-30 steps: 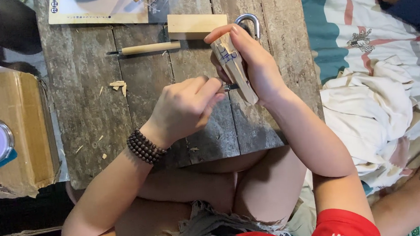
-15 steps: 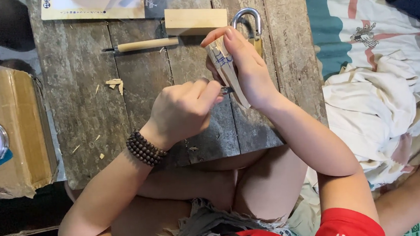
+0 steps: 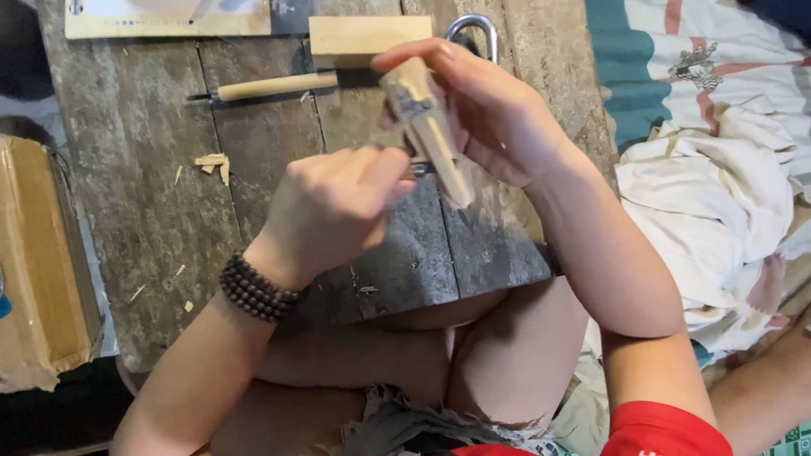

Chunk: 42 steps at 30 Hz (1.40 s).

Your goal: Refining and carving a small wooden block using a hand chisel on a makeshift wooden workspace.

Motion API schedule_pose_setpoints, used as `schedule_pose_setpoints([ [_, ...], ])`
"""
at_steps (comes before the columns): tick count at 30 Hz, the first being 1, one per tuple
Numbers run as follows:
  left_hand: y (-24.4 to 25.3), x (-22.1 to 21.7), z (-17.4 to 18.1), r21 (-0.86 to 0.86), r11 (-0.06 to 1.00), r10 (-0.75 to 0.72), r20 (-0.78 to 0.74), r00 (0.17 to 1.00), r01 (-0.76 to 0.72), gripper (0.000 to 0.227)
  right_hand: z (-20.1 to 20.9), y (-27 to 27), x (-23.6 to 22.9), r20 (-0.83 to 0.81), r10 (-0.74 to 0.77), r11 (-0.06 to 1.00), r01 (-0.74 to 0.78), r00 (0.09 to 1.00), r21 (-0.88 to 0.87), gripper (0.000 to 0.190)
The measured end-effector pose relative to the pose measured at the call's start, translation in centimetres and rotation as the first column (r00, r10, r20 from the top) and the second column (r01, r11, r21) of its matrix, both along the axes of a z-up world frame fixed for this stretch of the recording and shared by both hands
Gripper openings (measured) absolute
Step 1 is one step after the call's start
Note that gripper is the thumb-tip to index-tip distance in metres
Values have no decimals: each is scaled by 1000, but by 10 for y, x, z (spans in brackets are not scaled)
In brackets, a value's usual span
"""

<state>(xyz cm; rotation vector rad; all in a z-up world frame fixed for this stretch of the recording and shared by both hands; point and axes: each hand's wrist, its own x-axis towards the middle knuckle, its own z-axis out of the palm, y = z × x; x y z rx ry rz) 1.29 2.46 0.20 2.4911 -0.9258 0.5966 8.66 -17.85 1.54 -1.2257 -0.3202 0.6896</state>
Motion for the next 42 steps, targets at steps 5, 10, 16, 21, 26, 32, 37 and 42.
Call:
schedule_pose_setpoints([
  [5, 3, -1, 15, -264, 963, -109, -188, 976, 56, 13, 15, -6, 0, 198, -207, 972, 178, 958, 156, 50],
  [10, 2, -4, 17, -340, 939, -134, -237, 962, 47, 8, 59, -1, 2, -523, -345, 765, 557, 779, 324, 79],
  [16, 1, -7, 15, -327, 944, -120, -201, 972, 49, 13, 65, 3, -2, -624, -320, 726, 608, 713, 323, 81],
  [21, 2, -9, 8, -281, 959, -97, -167, 981, 47, 18, 59, 3, -4, -608, -246, 740, 551, 755, 386, 81],
  [26, 1, -8, 7, -275, 957, -121, -93, 988, 91, 17, 48, 2, -6, -592, -176, 695, 525, 787, 491, 75],
  [32, -3, -9, 10, -325, 940, -149, -116, 982, 104, 16, 48, 2, -8, -599, -148, 681, 520, 787, 516, 77],
  [37, -1, -10, 5, -315, 940, -171, -116, 978, 127, 15, 48, 4, -9, -587, -142, 697, 502, 797, 513, 76],
  [42, -2, -11, 8, -303, 945, -167, -114, 979, 125, 16, 43, 3, -10, -561, -109, 668, 478, 820, 570, 74],
])
